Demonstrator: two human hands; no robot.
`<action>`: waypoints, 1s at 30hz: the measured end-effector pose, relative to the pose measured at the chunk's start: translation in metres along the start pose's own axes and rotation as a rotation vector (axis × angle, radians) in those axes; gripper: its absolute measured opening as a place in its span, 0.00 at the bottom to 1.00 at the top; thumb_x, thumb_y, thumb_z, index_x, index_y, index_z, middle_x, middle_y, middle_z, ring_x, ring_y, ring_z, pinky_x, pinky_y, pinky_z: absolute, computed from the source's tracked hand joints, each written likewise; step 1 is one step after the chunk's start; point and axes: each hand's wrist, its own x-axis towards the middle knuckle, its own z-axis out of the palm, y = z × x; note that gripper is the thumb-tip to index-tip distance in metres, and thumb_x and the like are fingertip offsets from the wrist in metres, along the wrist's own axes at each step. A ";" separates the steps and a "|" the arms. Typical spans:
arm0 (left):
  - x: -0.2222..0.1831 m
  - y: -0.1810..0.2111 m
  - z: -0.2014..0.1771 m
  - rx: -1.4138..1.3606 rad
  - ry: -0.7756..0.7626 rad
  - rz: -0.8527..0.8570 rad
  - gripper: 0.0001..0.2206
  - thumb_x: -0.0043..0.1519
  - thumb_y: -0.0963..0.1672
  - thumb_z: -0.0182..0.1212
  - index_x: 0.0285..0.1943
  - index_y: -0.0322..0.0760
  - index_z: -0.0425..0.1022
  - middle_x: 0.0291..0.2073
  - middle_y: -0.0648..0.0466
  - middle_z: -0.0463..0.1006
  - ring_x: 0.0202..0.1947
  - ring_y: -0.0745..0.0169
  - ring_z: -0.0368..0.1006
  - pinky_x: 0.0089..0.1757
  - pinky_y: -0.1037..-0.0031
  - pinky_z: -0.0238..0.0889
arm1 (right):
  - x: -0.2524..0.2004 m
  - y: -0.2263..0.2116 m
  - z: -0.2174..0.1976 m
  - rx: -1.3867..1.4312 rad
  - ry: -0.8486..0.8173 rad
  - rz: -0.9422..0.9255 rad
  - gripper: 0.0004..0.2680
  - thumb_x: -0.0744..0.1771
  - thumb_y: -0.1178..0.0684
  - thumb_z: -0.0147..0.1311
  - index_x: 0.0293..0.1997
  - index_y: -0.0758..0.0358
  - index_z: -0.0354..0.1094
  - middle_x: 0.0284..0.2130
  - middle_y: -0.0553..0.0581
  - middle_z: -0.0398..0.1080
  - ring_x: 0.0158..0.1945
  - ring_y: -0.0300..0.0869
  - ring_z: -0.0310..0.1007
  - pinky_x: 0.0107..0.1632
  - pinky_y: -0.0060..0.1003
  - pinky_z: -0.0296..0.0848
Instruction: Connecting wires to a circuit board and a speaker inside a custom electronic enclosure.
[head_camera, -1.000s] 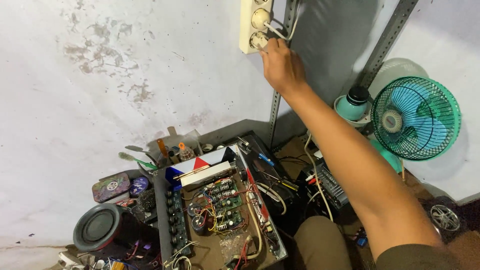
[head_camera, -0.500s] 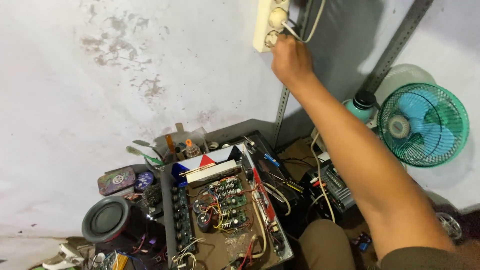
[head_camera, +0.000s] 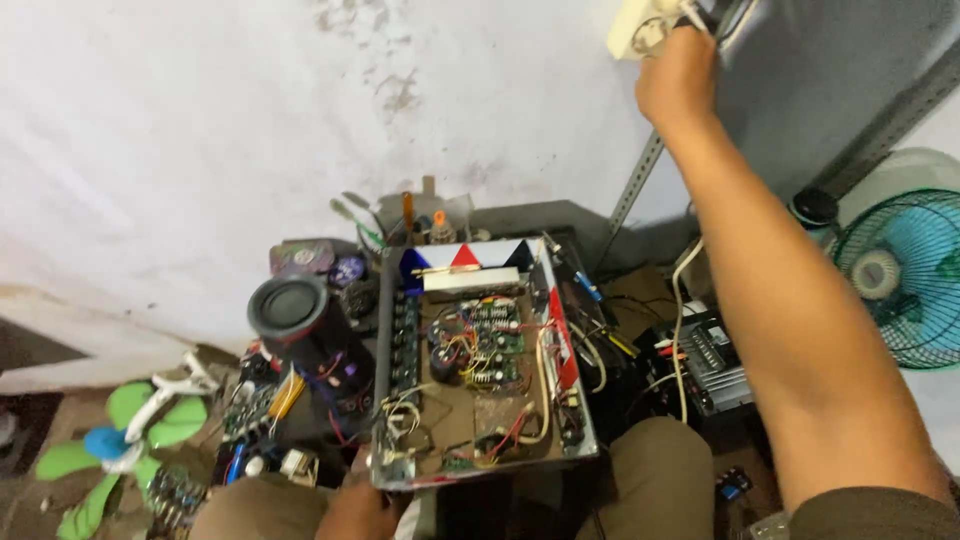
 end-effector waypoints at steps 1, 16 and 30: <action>0.023 0.043 -0.021 -0.001 0.000 -0.015 0.31 0.51 0.40 0.63 0.68 0.46 0.65 0.52 0.51 0.82 0.46 0.55 0.83 0.48 0.68 0.73 | -0.005 0.002 0.004 0.036 0.085 -0.093 0.03 0.61 0.65 0.59 0.35 0.71 0.76 0.30 0.66 0.77 0.31 0.60 0.77 0.35 0.48 0.75; -0.041 0.121 -0.070 -0.394 0.350 0.086 0.22 0.48 0.36 0.66 0.53 0.41 0.78 0.34 0.59 0.84 0.32 0.68 0.77 0.37 0.79 0.69 | -0.270 -0.118 -0.211 0.473 -0.479 0.086 0.08 0.64 0.61 0.61 0.46 0.68 0.76 0.42 0.58 0.79 0.36 0.42 0.76 0.40 0.33 0.72; -0.052 0.127 -0.065 -0.279 0.632 0.437 0.21 0.52 0.41 0.73 0.56 0.30 0.79 0.50 0.49 0.79 0.44 0.60 0.76 0.45 0.73 0.70 | -0.371 -0.133 -0.234 0.567 -0.701 0.375 0.10 0.61 0.63 0.63 0.44 0.68 0.80 0.39 0.56 0.81 0.37 0.41 0.78 0.42 0.31 0.75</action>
